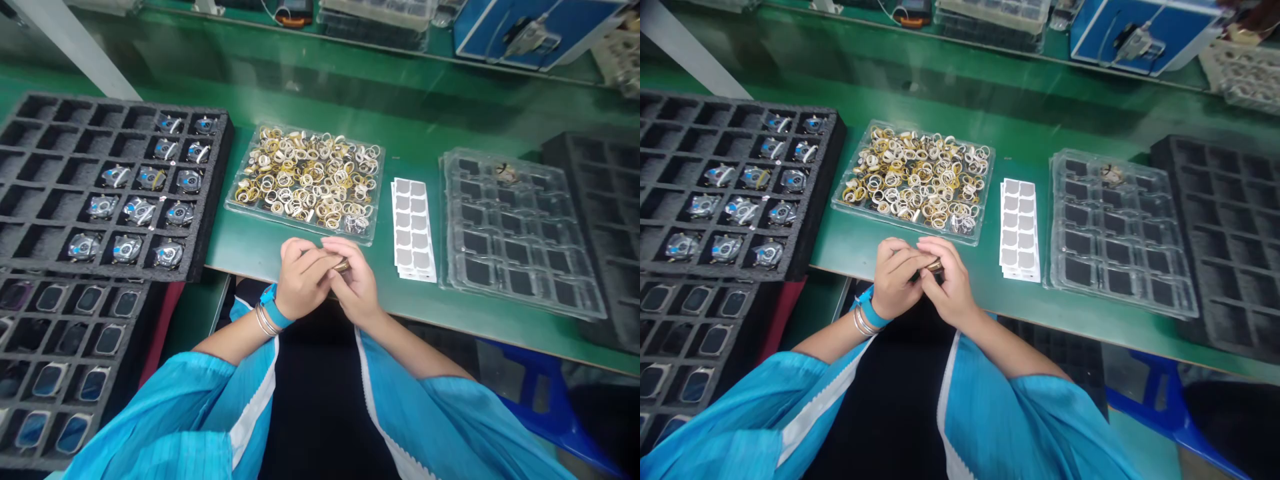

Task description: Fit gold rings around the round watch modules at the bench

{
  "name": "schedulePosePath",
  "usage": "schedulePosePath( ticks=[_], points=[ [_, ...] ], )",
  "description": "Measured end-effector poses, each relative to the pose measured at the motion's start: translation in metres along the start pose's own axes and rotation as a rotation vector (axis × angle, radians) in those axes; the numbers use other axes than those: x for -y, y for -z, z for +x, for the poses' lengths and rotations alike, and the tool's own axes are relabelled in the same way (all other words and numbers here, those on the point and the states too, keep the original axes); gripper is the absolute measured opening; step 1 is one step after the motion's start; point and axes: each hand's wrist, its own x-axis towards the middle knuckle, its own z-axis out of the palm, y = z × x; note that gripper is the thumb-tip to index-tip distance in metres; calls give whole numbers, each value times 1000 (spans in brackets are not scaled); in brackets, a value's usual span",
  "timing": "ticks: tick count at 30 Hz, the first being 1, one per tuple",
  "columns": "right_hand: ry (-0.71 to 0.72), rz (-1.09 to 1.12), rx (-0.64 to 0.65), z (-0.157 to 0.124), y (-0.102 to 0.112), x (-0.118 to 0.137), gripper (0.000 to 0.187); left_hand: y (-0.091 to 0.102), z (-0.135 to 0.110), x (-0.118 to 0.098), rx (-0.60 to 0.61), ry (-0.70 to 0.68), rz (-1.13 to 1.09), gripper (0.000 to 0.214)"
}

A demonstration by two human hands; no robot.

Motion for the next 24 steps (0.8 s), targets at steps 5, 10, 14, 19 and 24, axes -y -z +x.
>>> schedulePosePath(
  ticks=[5, 10, 14, 19, 24],
  points=[
    [-26, 29, 34, 6, -3, -2, 31, 5, 0, 4, -11, 4, 31, 11],
    [-195, 284, 45, 8, -11, 3, 36, 3, 2, 5, -115, 22, -30, 11],
    [-238, 377, 271, 39, 15, 4, 51, 6, 5, 10, -323, 158, -303, 15],
    [-53, -555, -25, 120, 68, -29, 8, 12, 4, 21, -381, 516, -675, 19],
    [-278, -812, 9, 159, 64, -66, 22, 18, 2, 23, -268, 731, -1066, 28]
  ],
)
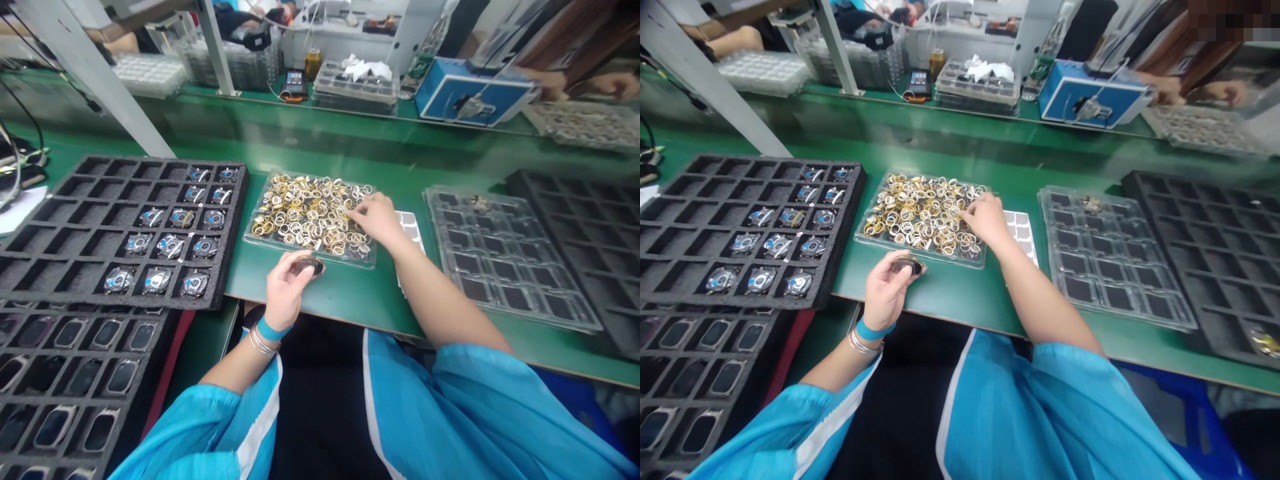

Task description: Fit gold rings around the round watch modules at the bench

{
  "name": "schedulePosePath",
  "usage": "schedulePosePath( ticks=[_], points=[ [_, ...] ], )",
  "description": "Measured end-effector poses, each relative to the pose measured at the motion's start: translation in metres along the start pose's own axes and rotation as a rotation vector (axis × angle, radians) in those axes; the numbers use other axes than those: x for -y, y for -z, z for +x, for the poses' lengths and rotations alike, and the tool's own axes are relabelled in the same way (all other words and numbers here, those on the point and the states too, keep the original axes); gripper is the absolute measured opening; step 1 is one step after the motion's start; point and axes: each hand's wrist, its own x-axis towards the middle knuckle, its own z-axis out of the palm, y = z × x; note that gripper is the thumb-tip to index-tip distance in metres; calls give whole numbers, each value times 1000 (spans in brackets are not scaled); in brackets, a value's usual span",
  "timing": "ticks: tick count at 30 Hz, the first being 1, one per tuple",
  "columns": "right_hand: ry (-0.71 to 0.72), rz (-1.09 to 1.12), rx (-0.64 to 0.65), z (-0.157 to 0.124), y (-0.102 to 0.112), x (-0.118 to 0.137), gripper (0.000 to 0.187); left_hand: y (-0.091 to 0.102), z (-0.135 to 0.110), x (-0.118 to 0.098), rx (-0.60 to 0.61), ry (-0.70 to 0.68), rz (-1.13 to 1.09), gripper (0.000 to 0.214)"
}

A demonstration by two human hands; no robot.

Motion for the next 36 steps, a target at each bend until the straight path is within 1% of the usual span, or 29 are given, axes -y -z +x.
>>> schedulePosePath(
  ticks=[2, 5, 9, 12, 14, 16, 19, 22, 25, 27, 30, 33, 36],
  points=[
    [-14, -17, -25, -1, -5, 1, 18, 2, -1, -4, 33, 102, -85, 31],
    [-4, -1, -50, -6, -2, -1, 11, 4, 0, -7, 68, 189, -100, 40],
    [3, 2, -23, -8, -2, -4, 13, 1, 5, -4, 87, 226, -5, 49],
    [-6, 7, -39, -9, -5, -4, 12, -5, 7, 0, 84, 242, 22, 56],
    [0, 28, -54, -11, -2, -4, 9, -8, 8, -1, 87, 249, 26, 60],
    [21, 67, -58, -15, 6, -4, 9, -11, 13, -5, 106, 262, 49, 62],
    [62, 137, -61, -25, 18, -5, 12, -19, 35, -14, 179, 329, 84, 65],
    [95, 220, -75, -36, 23, -5, 15, -36, 75, -19, 260, 399, 98, 69],
    [105, 318, -100, -45, 23, -6, 18, -56, 113, -13, 291, 522, 78, 82],
    [102, 386, -126, -48, 22, -10, 18, -65, 127, -6, 297, 591, 64, 89],
    [112, 481, -157, -48, 22, -15, 15, -68, 128, 5, 326, 611, 80, 89],
    [145, 545, -166, -48, 21, -18, 18, -61, 119, 9, 357, 612, 107, 84],
    [161, 554, -191, -50, 20, -15, 18, -57, 115, 10, 375, 620, 111, 80]
  ],
)
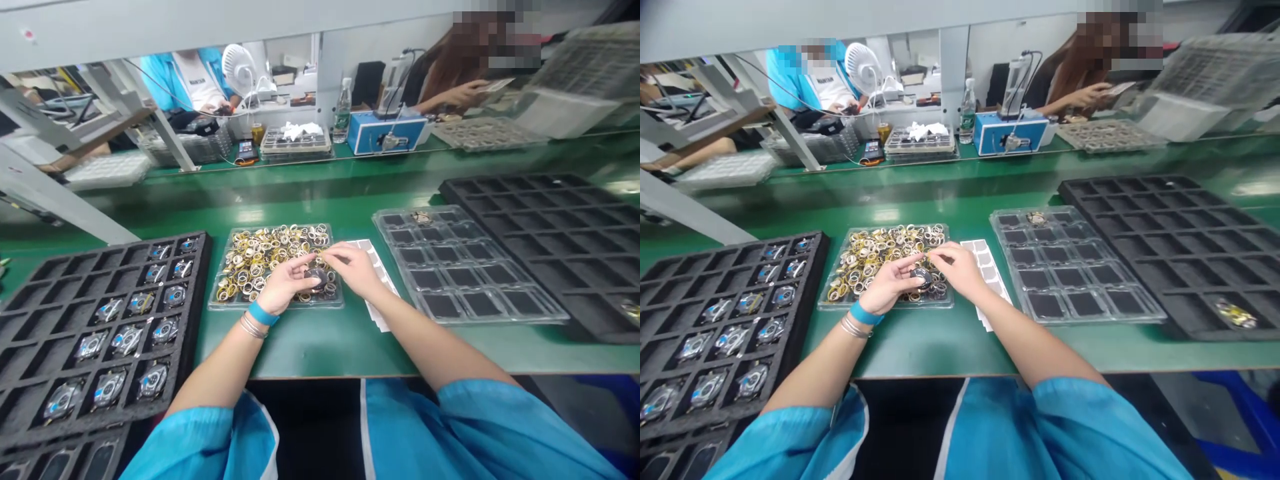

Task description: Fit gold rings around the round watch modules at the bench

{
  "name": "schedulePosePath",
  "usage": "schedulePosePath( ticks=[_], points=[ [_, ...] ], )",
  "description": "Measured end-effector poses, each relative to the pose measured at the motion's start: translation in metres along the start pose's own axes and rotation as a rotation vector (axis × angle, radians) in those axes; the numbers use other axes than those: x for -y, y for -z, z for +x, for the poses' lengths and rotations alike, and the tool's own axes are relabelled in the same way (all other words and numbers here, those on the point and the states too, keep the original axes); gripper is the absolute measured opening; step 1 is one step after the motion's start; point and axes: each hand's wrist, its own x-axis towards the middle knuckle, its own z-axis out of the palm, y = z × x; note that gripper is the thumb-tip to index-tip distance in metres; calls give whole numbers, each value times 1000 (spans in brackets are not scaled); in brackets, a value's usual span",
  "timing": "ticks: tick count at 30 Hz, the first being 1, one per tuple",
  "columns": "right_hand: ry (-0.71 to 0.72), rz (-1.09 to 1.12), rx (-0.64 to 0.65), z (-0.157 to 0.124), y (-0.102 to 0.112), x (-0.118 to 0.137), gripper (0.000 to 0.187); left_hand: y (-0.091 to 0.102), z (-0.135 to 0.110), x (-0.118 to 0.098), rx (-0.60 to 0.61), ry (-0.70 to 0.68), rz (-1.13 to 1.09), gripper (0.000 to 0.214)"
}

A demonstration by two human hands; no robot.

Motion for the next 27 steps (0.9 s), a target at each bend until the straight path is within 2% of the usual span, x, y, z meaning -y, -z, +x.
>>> schedulePosePath(
  ticks=[5, 10, 14, 17, 20, 23, 26, 27],
  points=[
    [34, -30, -49, -3, -5, 5, 12, -1, 1, 0, 19, 37, -34, 77],
    [-156, 145, 81, -2, -4, 1, 26, -2, 1, -1, 6, 24, -45, 69],
    [-161, 113, 54, -3, -4, -1, 35, -3, 1, 0, 5, 14, -24, 68],
    [-213, 196, 85, -3, -4, 3, 34, -1, 1, 1, -16, -8, -7, 64],
    [-334, 407, 108, 0, -3, 11, 29, 2, 2, 2, -36, -31, 23, 59],
    [-406, 573, 204, 5, 2, 18, 33, 5, 4, 3, -32, -42, 72, 59],
    [-454, 624, 340, 7, 9, 22, 28, 8, 5, 3, -20, -76, 144, 57],
    [-453, 604, 371, 6, 11, 22, 32, 9, 5, 2, -24, -100, 176, 55]
  ],
)
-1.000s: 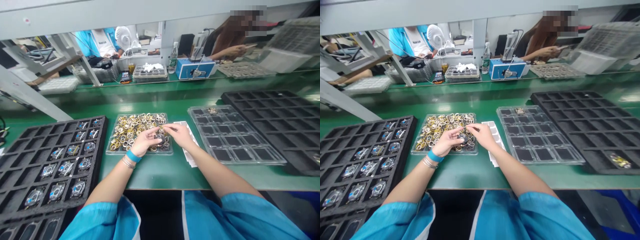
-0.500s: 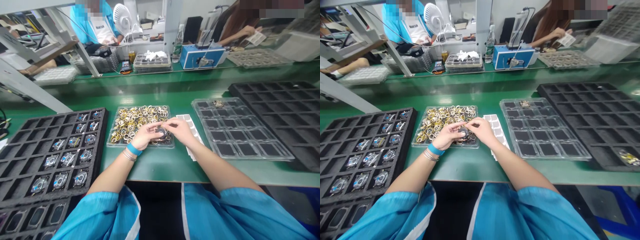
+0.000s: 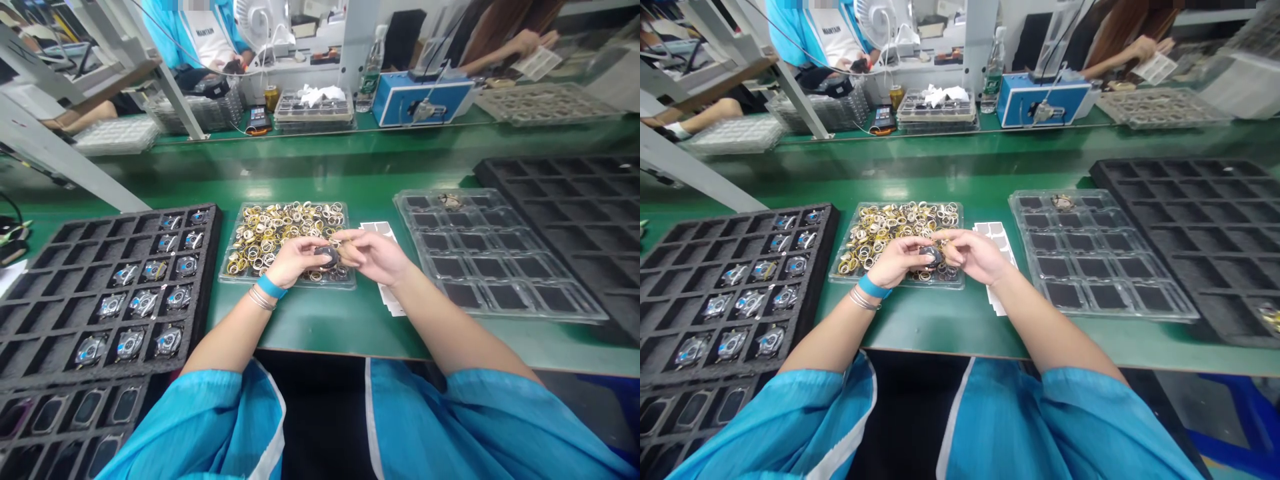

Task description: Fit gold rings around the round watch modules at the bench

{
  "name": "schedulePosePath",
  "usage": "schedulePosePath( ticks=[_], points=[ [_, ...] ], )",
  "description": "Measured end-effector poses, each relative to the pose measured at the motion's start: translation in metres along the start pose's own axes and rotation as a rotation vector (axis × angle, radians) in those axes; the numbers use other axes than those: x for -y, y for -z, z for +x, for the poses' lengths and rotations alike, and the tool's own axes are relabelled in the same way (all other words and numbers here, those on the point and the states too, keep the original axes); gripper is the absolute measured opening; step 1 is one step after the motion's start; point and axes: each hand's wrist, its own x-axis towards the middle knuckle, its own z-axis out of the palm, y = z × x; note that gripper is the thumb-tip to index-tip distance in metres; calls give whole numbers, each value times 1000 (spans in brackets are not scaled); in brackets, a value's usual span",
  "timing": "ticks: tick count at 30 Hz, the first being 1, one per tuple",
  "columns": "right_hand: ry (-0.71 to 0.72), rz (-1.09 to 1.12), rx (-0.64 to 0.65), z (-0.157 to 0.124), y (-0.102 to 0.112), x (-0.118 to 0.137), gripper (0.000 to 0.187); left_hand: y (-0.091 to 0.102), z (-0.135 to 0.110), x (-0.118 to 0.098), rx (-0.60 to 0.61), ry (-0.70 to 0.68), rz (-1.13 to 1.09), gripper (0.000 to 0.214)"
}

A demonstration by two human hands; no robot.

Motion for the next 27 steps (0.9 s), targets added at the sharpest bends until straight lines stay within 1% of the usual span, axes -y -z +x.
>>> schedulePosePath(
  ticks=[2, 3, 5, 6, 7, 8, 9, 10, 11, 12, 14, 15, 16, 17, 18, 19, 20, 21, 22, 23, 24, 25, 26, 27],
  points=[
    [30, -149, 6, -4, 1, 0, 52, 0, -1, -3, -29, -67, 82, 47],
    [63, -281, -5, -6, 1, 0, 65, -1, -2, -4, -49, -105, 130, 40],
    [125, -628, -36, -9, -3, -3, 88, -4, -6, -8, -73, -170, 222, 29],
    [145, -809, -63, -10, -6, -5, 94, -6, -8, -9, -69, -192, 258, 25],
    [159, -968, -99, -10, -9, -7, 94, -7, -9, -10, -56, -207, 286, 22],
    [171, -1082, -141, -10, -12, -8, 88, -8, -10, -10, -42, -223, 300, 20],
    [184, -1135, -187, -9, -14, -9, 75, -9, -11, -11, -39, -245, 290, 20],
    [196, -1122, -224, -9, -15, -9, 56, -9, -11, -11, -58, -273, 239, 22],
    [201, -1042, -220, -9, -17, -8, 37, -8, -10, -11, -99, -293, 138, 28],
    [193, -916, -148, -9, -18, -6, 34, -7, -8, -11, -151, -297, 8, 36],
    [178, -648, 118, -13, -21, -2, 44, -5, -5, -10, -237, -259, -245, 52],
    [213, -572, 230, -15, -24, 0, 43, -5, -3, -10, -247, -220, -321, 57],
    [295, -561, 272, -18, -27, 1, 37, -6, -2, -8, -236, -180, -353, 59],
    [420, -612, 229, -21, -30, 1, 31, -7, -1, -7, -210, -147, -351, 61],
    [569, -703, 112, -23, -33, 1, 30, -10, -1, -5, -183, -123, -337, 61],
    [712, -799, -39, -24, -36, -1, 31, -13, -1, -3, -161, -103, -328, 61],
    [817, -881, -171, -24, -37, -4, 31, -15, -1, -1, -147, -90, -319, 61],
    [868, -939, -265, -23, -38, -7, 28, -18, -2, 1, -146, -88, -308, 62],
    [869, -969, -314, -21, -38, -11, 30, -20, -2, 3, -160, -99, -295, 62],
    [829, -969, -337, -19, -38, -16, 45, -21, -2, 5, -186, -123, -281, 62],
    [759, -935, -345, -17, -37, -20, 65, -21, -2, 6, -223, -160, -264, 61],
    [670, -861, -345, -15, -37, -24, 81, -20, -2, 7, -268, -207, -245, 61],
    [571, -748, -334, -12, -37, -27, 90, -18, -1, 7, -317, -262, -222, 60],
    [468, -606, -311, -9, -38, -30, 94, -16, 0, 8, -368, -323, -192, 57]
  ],
)
